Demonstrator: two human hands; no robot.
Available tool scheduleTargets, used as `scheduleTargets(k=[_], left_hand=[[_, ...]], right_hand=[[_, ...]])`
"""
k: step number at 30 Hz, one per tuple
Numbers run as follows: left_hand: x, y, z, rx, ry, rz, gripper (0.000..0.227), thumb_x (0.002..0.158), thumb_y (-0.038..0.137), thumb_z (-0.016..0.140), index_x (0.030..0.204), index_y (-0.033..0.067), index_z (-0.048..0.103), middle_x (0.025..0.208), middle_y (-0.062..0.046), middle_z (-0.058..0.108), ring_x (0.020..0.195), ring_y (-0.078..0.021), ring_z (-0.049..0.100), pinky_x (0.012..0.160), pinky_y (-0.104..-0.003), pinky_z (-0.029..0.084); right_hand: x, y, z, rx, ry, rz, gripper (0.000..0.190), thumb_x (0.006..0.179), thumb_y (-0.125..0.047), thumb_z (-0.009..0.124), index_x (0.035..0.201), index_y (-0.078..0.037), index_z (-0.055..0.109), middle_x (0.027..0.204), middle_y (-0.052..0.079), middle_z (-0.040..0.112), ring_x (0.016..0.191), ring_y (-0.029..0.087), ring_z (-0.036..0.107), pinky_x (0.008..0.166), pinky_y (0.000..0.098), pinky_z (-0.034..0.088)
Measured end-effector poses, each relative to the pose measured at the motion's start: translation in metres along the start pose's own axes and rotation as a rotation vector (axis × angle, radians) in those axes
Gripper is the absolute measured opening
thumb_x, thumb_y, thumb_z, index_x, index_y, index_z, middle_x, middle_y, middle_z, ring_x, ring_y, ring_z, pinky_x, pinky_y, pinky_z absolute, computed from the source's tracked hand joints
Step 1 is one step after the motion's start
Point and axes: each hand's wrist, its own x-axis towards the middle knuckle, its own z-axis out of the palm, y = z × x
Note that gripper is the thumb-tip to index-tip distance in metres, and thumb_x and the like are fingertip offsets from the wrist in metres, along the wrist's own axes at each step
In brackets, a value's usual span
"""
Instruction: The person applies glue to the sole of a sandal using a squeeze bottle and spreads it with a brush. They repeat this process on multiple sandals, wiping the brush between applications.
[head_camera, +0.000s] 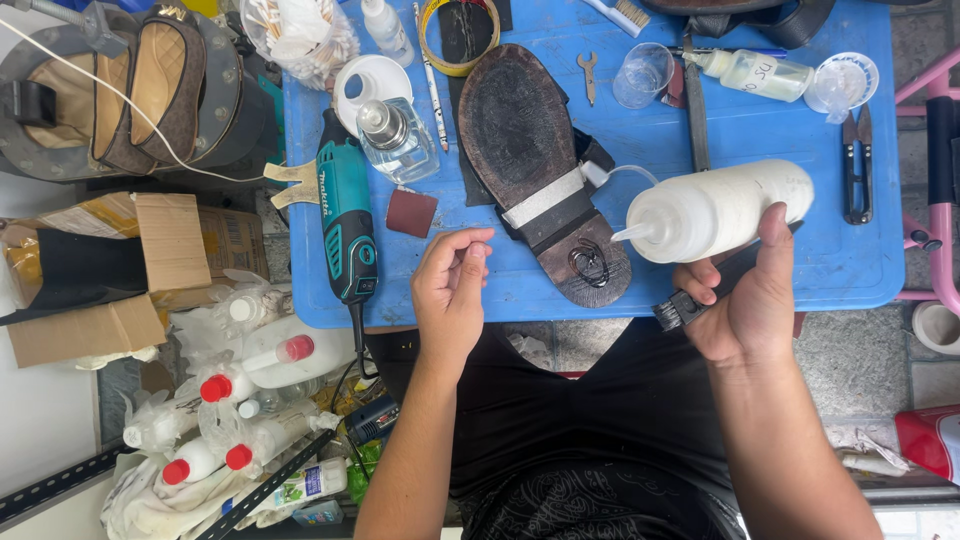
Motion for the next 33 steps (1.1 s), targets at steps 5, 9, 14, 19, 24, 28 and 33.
scheduleTargets(k=[5,9,14,19,24,28,33], left_hand=[[-0.001,0.019,-0.002,0.213,-0.125,0.256,0.036,0.094,0.018,0.076,0.126,0.0049,0.065,0.124,-0.009,0.063,0.114,-0.0201,0.064,0.092,-0.031,0.054],[0.004,0.040,0.002,0.565,-0.301,0.547,0.083,0.073,0.039,0.092,0.139,0.0066,0.054,0.140,-0.014,0.056,0.135,-0.0352,0.051,0.116,-0.049,0.041],[-0.006,0.039,0.022,0.694,-0.291,0.498,0.106,0.061,0.055,0.093,0.143,0.0047,0.048,0.145,-0.017,0.048,0.138,-0.0408,0.043,0.115,-0.056,0.036],[-0.021,0.027,0.038,0.757,-0.205,0.464,0.105,0.065,0.060,0.091,0.143,0.0046,0.049,0.143,-0.018,0.044,0.134,-0.0401,0.043,0.113,-0.055,0.038],[-0.020,0.025,0.038,0.797,-0.222,0.443,0.098,0.067,0.057,0.092,0.140,0.0066,0.052,0.142,-0.016,0.044,0.133,-0.0390,0.044,0.112,-0.054,0.040],[-0.014,0.031,0.031,0.723,-0.271,0.454,0.097,0.064,0.055,0.093,0.139,0.0085,0.053,0.144,-0.017,0.043,0.134,-0.0394,0.044,0.112,-0.054,0.040],[0.015,0.035,0.001,0.625,-0.465,0.492,0.088,0.067,0.050,0.094,0.137,0.0118,0.057,0.143,-0.009,0.051,0.133,-0.0332,0.049,0.113,-0.049,0.044]], right_hand=[[0.004,-0.014,0.015,0.452,0.019,0.172,0.064,0.103,-0.054,0.059,0.138,-0.001,0.055,0.124,0.024,0.065,0.055,0.006,0.046,0.047,0.0156,0.041],[0.016,-0.033,0.016,0.851,-0.024,0.316,0.066,0.106,-0.054,0.060,0.139,0.003,0.050,0.127,0.027,0.062,0.059,0.007,0.051,0.051,0.0192,0.045],[0.037,-0.046,0.003,1.043,-0.086,0.305,0.072,0.107,-0.055,0.065,0.131,0.009,0.042,0.120,0.022,0.059,0.063,0.005,0.054,0.058,0.0187,0.047],[0.037,-0.042,-0.008,0.903,-0.127,0.327,0.088,0.092,-0.060,0.069,0.133,0.015,0.047,0.111,0.015,0.062,0.067,0.009,0.053,0.056,0.0192,0.045],[0.013,-0.021,-0.007,0.412,-0.158,0.229,0.033,0.111,-0.024,0.052,0.109,0.008,0.056,0.101,0.016,0.061,0.067,0.012,0.055,0.053,0.0218,0.043],[0.009,-0.017,0.010,-0.398,-0.217,-0.161,0.058,0.108,-0.056,0.042,0.112,0.001,0.054,0.108,0.017,0.065,0.084,0.017,0.065,0.076,0.0271,0.055],[0.022,-0.037,0.022,-0.635,-0.403,-0.150,0.047,0.109,-0.044,0.047,0.123,0.000,0.054,0.098,0.016,0.069,0.079,0.022,0.071,0.068,0.0314,0.060]])
